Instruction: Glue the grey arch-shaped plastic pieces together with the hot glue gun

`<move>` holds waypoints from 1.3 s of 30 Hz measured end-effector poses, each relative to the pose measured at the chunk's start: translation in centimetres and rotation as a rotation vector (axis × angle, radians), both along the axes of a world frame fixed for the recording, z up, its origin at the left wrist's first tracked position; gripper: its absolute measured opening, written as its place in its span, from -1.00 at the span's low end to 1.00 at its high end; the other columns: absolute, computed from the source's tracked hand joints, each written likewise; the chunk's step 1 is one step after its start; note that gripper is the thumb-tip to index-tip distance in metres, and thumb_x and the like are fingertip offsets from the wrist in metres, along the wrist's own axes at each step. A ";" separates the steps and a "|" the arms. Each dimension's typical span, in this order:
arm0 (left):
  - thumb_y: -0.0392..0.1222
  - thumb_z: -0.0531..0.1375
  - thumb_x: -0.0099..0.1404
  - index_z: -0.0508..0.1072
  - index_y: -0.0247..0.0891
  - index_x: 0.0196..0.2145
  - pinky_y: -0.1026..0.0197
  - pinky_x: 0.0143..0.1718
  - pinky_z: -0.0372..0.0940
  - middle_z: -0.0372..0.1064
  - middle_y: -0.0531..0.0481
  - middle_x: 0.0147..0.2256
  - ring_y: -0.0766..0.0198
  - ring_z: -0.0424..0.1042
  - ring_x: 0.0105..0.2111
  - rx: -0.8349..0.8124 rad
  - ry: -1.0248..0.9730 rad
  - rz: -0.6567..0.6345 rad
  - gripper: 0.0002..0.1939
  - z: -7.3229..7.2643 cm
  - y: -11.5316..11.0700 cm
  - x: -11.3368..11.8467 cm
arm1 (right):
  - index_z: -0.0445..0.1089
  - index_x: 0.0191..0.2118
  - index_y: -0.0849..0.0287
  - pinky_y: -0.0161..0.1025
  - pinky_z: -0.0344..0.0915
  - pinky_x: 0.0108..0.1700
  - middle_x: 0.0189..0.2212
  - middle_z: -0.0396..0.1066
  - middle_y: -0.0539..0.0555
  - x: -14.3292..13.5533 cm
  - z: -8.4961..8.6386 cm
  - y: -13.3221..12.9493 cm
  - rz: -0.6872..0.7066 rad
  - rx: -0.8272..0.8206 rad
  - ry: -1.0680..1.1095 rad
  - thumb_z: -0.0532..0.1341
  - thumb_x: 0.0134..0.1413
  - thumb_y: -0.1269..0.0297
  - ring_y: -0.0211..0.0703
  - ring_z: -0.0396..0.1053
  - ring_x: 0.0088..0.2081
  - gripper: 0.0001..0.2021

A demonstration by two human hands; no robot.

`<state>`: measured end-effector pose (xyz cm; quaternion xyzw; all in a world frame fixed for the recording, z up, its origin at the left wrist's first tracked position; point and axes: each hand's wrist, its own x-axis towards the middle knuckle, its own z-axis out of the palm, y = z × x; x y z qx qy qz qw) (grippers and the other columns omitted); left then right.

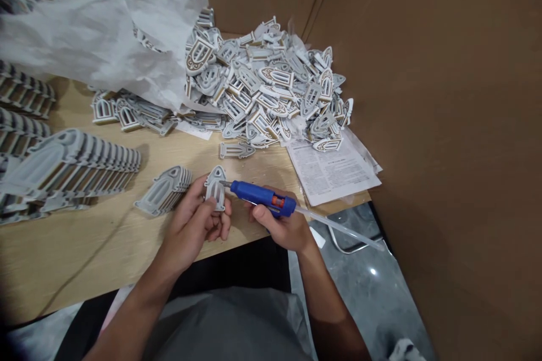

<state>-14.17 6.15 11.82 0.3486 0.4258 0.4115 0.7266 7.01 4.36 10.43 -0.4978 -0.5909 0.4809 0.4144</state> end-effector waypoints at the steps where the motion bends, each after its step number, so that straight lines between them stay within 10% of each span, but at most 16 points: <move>1: -0.06 0.16 0.52 0.30 -0.14 0.17 0.39 -0.64 0.09 0.42 0.13 -0.32 0.44 0.38 -0.63 0.014 0.019 0.007 -0.67 0.0 0.0 0.1 | 0.65 -0.18 0.07 -0.11 0.51 -0.25 -0.36 0.62 0.08 -0.1 0.1 0.0 0.002 0.013 -0.004 0.30 0.44 -0.13 -0.05 0.54 -0.38 -0.62; 39: -0.08 0.17 0.56 0.29 -0.04 0.21 0.33 -0.59 0.27 0.44 0.11 -0.34 0.33 0.46 -0.55 0.132 0.254 0.094 -0.67 -1.1 -0.7 0.8 | 0.64 -0.14 0.06 -0.23 0.60 -0.17 -0.28 0.70 0.00 -2.0 1.4 0.1 -0.076 0.051 -0.073 0.40 0.34 0.21 -0.09 0.67 -0.27 -0.92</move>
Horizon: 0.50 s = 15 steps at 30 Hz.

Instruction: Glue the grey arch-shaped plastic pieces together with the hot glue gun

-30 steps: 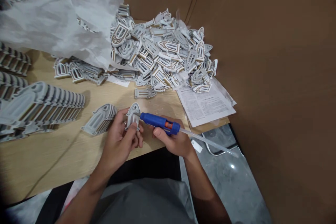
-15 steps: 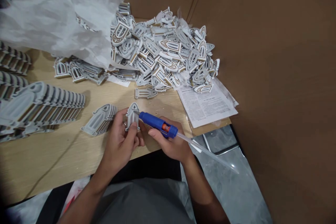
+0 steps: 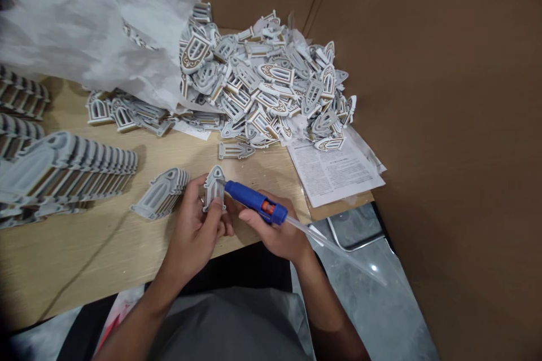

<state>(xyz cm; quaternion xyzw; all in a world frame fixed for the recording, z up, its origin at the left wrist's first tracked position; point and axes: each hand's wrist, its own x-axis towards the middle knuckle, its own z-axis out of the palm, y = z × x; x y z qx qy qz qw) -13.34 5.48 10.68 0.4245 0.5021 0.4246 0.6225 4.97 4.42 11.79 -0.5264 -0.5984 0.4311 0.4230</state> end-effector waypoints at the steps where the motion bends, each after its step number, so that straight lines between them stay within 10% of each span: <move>1: -0.08 0.18 0.55 0.30 -0.04 0.21 0.33 -0.60 0.27 0.44 0.11 -0.35 0.33 0.45 -0.56 0.003 -0.002 0.002 -0.67 0.0 0.0 0.0 | 0.63 -0.16 0.06 -0.24 0.59 -0.19 -0.30 0.70 0.00 0.0 0.0 0.0 -0.001 0.005 0.004 0.41 0.33 0.21 -0.10 0.66 -0.28 -0.93; 15: -0.06 0.16 0.56 0.29 -0.03 0.21 0.31 -0.62 0.27 0.45 0.08 -0.31 0.32 0.47 -0.56 0.019 -0.003 0.003 -0.68 -0.4 0.0 0.0 | 0.63 -0.17 0.05 -0.25 0.58 -0.21 -0.32 0.68 -0.02 -0.1 0.0 0.0 -0.007 -0.012 0.033 0.42 0.31 0.22 -0.13 0.63 -0.32 -0.94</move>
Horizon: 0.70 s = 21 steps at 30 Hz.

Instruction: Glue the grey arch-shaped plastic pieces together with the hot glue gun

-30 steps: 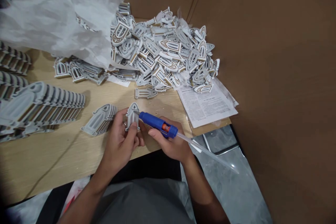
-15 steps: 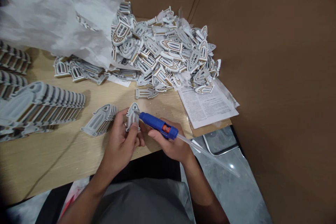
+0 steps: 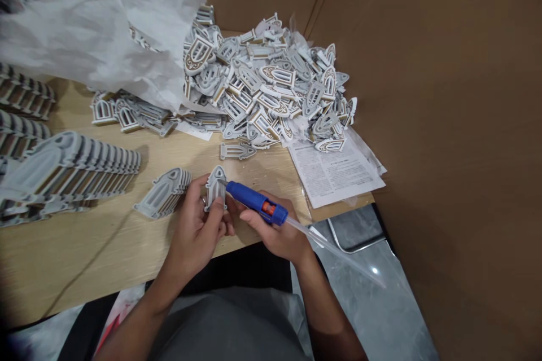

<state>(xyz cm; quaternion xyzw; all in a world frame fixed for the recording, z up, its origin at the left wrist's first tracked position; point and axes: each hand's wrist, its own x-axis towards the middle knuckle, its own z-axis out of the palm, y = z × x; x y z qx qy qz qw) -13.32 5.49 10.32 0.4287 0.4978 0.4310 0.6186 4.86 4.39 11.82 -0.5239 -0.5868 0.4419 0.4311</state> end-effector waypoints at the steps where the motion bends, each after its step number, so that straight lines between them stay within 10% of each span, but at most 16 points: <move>1: -0.06 0.16 0.56 0.29 -0.03 0.21 0.31 -0.62 0.27 0.45 0.08 -0.31 0.32 0.47 -0.56 0.001 0.000 -0.003 -0.68 0.0 0.0 0.0 | 0.63 -0.17 0.05 -0.25 0.57 -0.20 -0.32 0.68 -0.03 0.0 0.0 0.0 0.001 -0.004 0.003 0.42 0.32 0.22 -0.13 0.63 -0.32 -0.94; 12: -0.05 0.10 0.59 0.26 -0.03 0.27 0.23 -0.56 0.36 0.50 0.02 -0.26 0.24 0.51 -0.51 0.065 0.090 -0.017 -0.65 -0.4 -0.2 0.0 | 0.63 -0.09 0.05 -0.25 0.54 -0.12 -0.25 0.67 -0.01 0.1 0.1 -0.3 0.029 -0.015 -0.012 0.40 0.37 0.20 -0.12 0.64 -0.24 -0.90; 21: -0.16 0.06 0.59 0.22 -0.24 0.34 -0.05 0.17 0.45 0.45 -0.32 0.23 -0.02 0.51 0.22 0.415 0.498 0.034 -0.57 -0.8 0.1 -0.3 | 0.56 0.02 0.12 -0.29 0.41 -0.29 -0.35 0.53 -0.02 -1.4 2.1 -1.4 0.077 -0.117 -0.104 0.37 0.44 0.07 -0.20 0.45 -0.38 -0.75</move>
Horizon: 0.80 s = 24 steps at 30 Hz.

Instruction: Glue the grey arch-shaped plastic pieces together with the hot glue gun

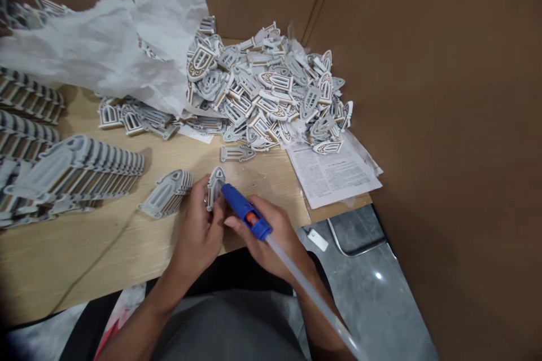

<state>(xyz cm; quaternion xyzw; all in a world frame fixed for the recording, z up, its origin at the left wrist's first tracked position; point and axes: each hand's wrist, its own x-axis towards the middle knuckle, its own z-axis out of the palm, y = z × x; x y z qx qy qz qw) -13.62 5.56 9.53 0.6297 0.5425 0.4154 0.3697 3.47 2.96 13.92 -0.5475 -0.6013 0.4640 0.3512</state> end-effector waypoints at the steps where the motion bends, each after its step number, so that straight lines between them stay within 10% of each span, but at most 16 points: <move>1: -0.14 0.06 0.59 0.22 -0.24 0.34 -0.05 0.19 0.44 0.44 -0.32 0.24 -0.02 0.50 0.23 0.005 0.004 -0.004 -0.57 0.0 0.0 0.0 | 0.56 0.02 0.11 -0.28 0.42 -0.25 -0.32 0.55 0.00 -0.1 0.0 -0.1 -0.005 0.028 -0.055 0.39 0.42 0.08 -0.18 0.48 -0.35 -0.76; 11: 0.00 0.17 0.58 0.18 -0.06 0.10 0.20 -0.35 0.47 0.51 -0.03 -0.17 0.18 0.58 -0.33 -0.304 -0.384 0.040 -0.73 0.6 -0.3 0.3 | 0.56 0.13 0.05 -0.12 0.53 -0.06 -0.10 0.60 0.17 -0.2 -0.8 -0.8 -0.142 0.411 -0.164 0.49 0.31 0.11 0.06 0.60 -0.13 -0.65; 17: -0.02 0.17 0.59 0.22 -0.09 -0.07 0.28 -0.43 0.42 0.51 0.07 -0.24 0.34 0.47 -0.50 -0.369 -0.433 -0.050 -0.81 0.6 -0.3 0.3 | 0.58 -0.14 0.09 -0.23 0.22 -0.62 -0.45 0.48 0.04 1.9 -2.6 0.0 -0.319 0.109 0.297 0.22 0.33 -0.42 -0.22 0.24 -0.64 -0.40; 24: -0.03 0.30 0.50 0.46 -0.22 -0.22 0.34 -0.44 0.27 0.39 0.10 -0.43 0.37 0.35 -0.48 -0.336 -0.434 -0.069 -0.78 1.5 0.0 0.2 | 0.50 -0.38 0.11 -0.32 0.14 -0.63 -0.60 0.34 -0.02 2.9 -4.0 1.7 -0.342 0.023 0.622 0.26 0.23 -0.48 -0.24 0.23 -0.63 -0.35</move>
